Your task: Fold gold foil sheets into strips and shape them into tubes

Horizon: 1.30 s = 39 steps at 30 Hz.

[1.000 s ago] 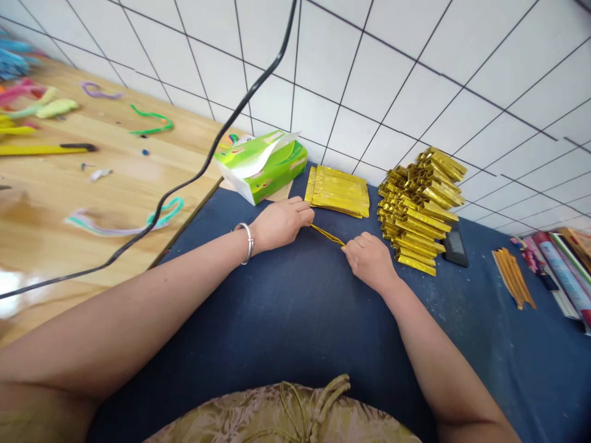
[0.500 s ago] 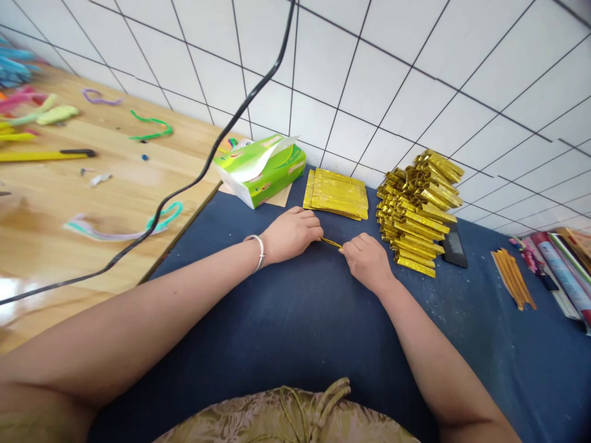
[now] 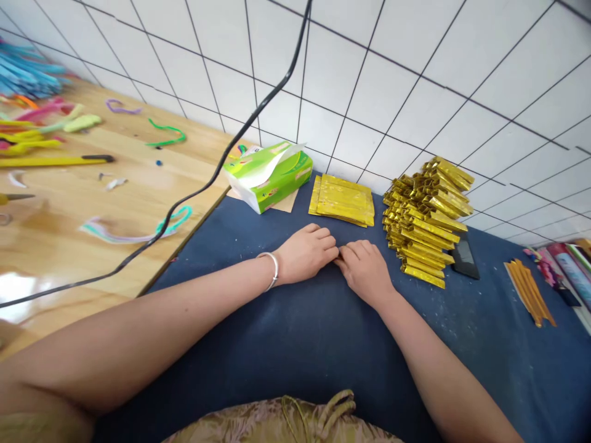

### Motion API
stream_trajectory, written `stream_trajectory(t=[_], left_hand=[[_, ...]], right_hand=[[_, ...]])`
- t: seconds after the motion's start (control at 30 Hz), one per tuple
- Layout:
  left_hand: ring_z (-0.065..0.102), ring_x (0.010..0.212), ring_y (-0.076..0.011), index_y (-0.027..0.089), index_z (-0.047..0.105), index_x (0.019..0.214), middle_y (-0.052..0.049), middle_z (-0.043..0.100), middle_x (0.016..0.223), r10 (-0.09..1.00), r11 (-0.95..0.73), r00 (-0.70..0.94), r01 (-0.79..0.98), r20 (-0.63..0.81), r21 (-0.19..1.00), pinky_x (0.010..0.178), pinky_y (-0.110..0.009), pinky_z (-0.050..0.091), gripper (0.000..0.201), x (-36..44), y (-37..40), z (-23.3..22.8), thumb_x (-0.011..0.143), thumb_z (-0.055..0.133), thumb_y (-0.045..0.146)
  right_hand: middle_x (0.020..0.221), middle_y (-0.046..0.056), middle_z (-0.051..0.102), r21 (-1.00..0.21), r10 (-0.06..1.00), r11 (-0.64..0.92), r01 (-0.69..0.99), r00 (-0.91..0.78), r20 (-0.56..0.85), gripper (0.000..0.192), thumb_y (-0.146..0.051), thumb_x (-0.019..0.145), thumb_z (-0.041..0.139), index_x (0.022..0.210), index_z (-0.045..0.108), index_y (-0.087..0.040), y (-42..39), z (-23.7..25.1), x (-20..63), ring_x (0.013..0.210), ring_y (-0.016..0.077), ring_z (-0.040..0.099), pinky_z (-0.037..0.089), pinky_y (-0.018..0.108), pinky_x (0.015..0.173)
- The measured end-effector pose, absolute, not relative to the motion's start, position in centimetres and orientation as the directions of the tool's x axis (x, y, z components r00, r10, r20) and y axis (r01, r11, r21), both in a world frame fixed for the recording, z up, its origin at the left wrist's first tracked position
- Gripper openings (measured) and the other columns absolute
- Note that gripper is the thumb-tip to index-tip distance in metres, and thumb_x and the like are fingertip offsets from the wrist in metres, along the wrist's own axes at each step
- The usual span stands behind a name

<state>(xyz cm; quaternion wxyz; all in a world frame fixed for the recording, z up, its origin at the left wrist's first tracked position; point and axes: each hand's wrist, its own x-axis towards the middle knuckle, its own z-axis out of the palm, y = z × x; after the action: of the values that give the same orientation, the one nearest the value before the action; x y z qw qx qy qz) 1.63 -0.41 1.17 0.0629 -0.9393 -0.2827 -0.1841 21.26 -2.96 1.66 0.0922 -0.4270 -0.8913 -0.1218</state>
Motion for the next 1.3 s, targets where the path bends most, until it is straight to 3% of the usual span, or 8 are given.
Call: stream_trajectory(t=[0.27, 0.7, 0.93, 1.3], left_hand=[[0.047, 0.082, -0.0197, 0.018, 0.056, 0.078, -0.005, 0.059, 0.081, 0.452, -0.871, 0.816, 0.491, 0.361, -0.018, 0.077, -0.036, 0.033, 0.005, 1.8, -1.1, 1.5, 0.081, 0.052, 0.016], [0.051, 0.082, -0.0167, 0.019, 0.06, 0.089, -0.003, 0.059, 0.084, 0.609, -0.785, 0.696, 0.595, 0.38, 0.169, 0.072, -0.031, 0.033, 0.016, 1.9, -0.2, 0.8, 0.09, 0.044, 0.024], [0.049, 0.078, -0.0172, 0.017, 0.058, 0.08, -0.005, 0.058, 0.079, 0.605, -0.778, 0.675, 0.614, 0.422, 0.133, 0.069, -0.032, 0.032, 0.017, 1.8, 0.0, 0.7, 0.089, 0.045, 0.022], [0.05, 0.081, -0.0185, 0.018, 0.06, 0.085, -0.004, 0.059, 0.082, 0.559, -0.814, 0.723, 0.571, 0.405, 0.104, 0.073, -0.034, 0.032, 0.017, 2.2, -0.2, 0.6, 0.09, 0.045, 0.025]], right_hand=[[0.069, 0.003, 0.055, 0.193, 0.635, 0.691, 0.697, -0.712, 0.3, 0.024, -0.019, 0.092, 0.044, 0.071, 0.056, -0.019, -3.7, 1.3, 21.4, 0.073, 0.0168, 0.042, 0.031, 0.032, 0.069], [0.09, 0.006, 0.062, 0.106, 0.703, 0.642, 0.759, -0.638, 0.314, 0.019, -0.016, 0.09, 0.044, 0.101, 0.06, -0.017, -3.1, 0.8, 22.1, 0.083, 0.0184, 0.048, 0.034, 0.032, 0.076], [0.088, 0.007, 0.063, 0.068, 0.723, 0.618, 0.783, -0.6, 0.343, 0.022, -0.019, 0.092, 0.042, 0.104, 0.06, -0.018, -2.9, 0.7, 22.3, 0.081, 0.0181, 0.051, 0.034, 0.032, 0.073], [0.081, 0.006, 0.062, 0.059, 0.725, 0.623, 0.78, -0.604, 0.331, 0.021, -0.02, 0.092, 0.041, 0.095, 0.062, -0.018, -2.7, 0.5, 22.4, 0.078, 0.0179, 0.05, 0.035, 0.032, 0.073]])
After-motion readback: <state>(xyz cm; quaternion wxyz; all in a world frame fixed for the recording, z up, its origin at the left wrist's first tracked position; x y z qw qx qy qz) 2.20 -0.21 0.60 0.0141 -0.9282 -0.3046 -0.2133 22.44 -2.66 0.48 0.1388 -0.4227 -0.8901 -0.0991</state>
